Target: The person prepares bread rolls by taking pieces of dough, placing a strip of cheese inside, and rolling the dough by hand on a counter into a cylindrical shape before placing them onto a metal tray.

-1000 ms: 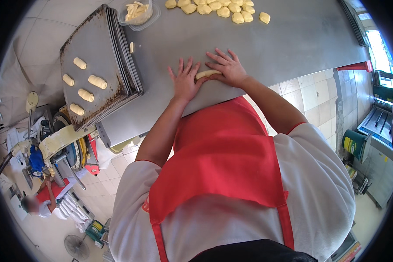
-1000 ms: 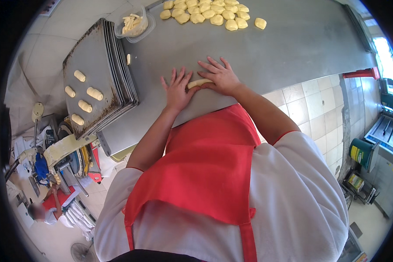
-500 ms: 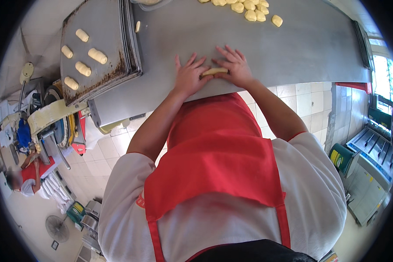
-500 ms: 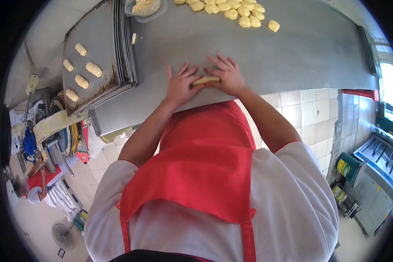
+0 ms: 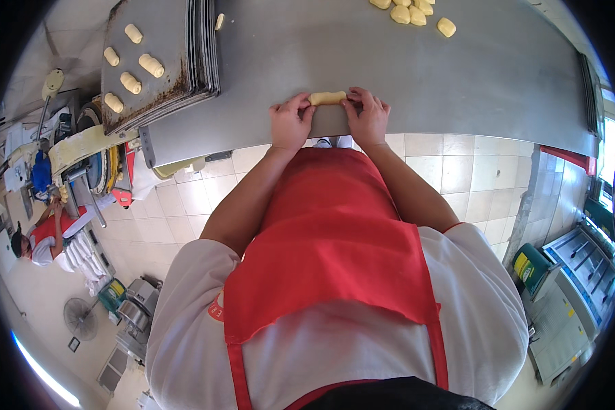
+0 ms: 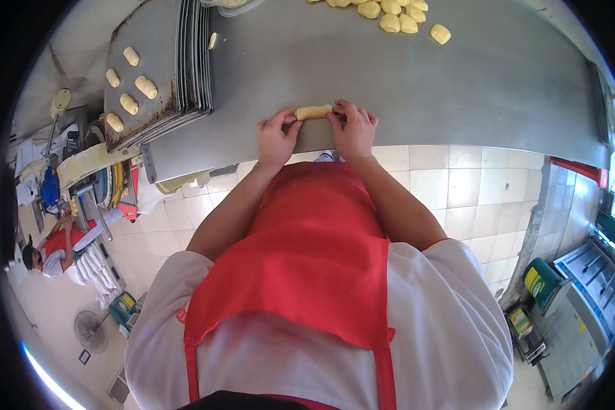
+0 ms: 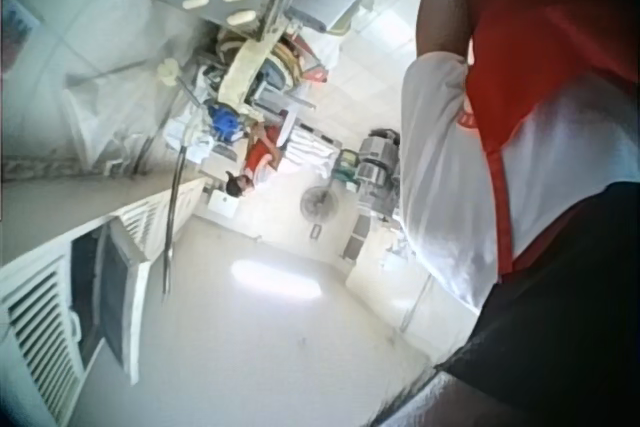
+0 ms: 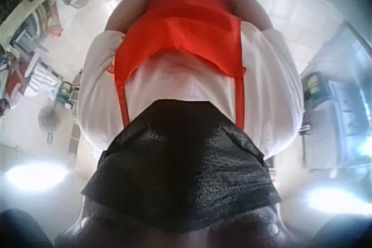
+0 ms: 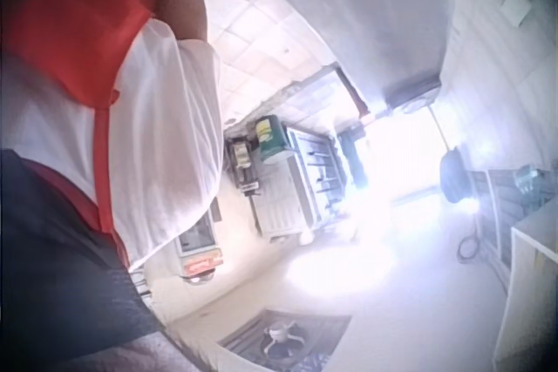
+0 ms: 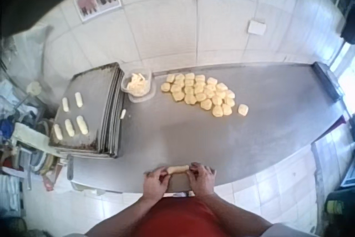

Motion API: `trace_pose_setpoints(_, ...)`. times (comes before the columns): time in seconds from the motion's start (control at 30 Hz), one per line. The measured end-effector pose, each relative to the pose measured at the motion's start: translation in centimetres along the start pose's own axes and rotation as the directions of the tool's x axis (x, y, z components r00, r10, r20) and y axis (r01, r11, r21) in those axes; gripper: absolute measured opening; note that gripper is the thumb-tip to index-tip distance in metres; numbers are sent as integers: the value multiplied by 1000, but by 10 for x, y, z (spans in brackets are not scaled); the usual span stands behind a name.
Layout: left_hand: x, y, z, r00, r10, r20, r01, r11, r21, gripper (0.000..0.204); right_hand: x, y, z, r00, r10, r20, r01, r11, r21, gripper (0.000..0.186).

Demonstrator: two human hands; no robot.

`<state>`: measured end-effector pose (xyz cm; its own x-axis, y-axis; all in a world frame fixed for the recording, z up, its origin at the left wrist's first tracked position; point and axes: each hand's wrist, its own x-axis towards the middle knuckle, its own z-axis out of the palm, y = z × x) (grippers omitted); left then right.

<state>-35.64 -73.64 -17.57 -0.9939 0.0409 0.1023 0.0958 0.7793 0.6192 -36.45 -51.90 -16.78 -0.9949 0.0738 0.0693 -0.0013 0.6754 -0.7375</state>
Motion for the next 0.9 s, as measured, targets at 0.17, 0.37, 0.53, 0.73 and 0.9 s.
trace_pose_setpoints(0.17,20,34,-37,997,-9,78,1,995,104,70,13,11,-35,956,-279,94,291,944,-154,46)
trace_pose_setpoints(0.37,56,18,-35,894,-44,446,173,952,-252,86,54,-10,-8,785,-467,407,422,884,201,64)
trace_pose_setpoints(0.53,106,55,-259,971,231,58,-173,852,-494,87,105,-189,-33,781,-623,48,532,703,471,58)
trace_pose_setpoints(0.73,82,21,-416,689,284,-667,-674,591,-444,86,208,-396,44,638,-673,-375,759,466,455,59)
trace_pose_setpoints(0.9,17,-88,-399,814,-77,-575,-346,731,-588,89,254,-344,166,836,-531,138,527,847,71,67)
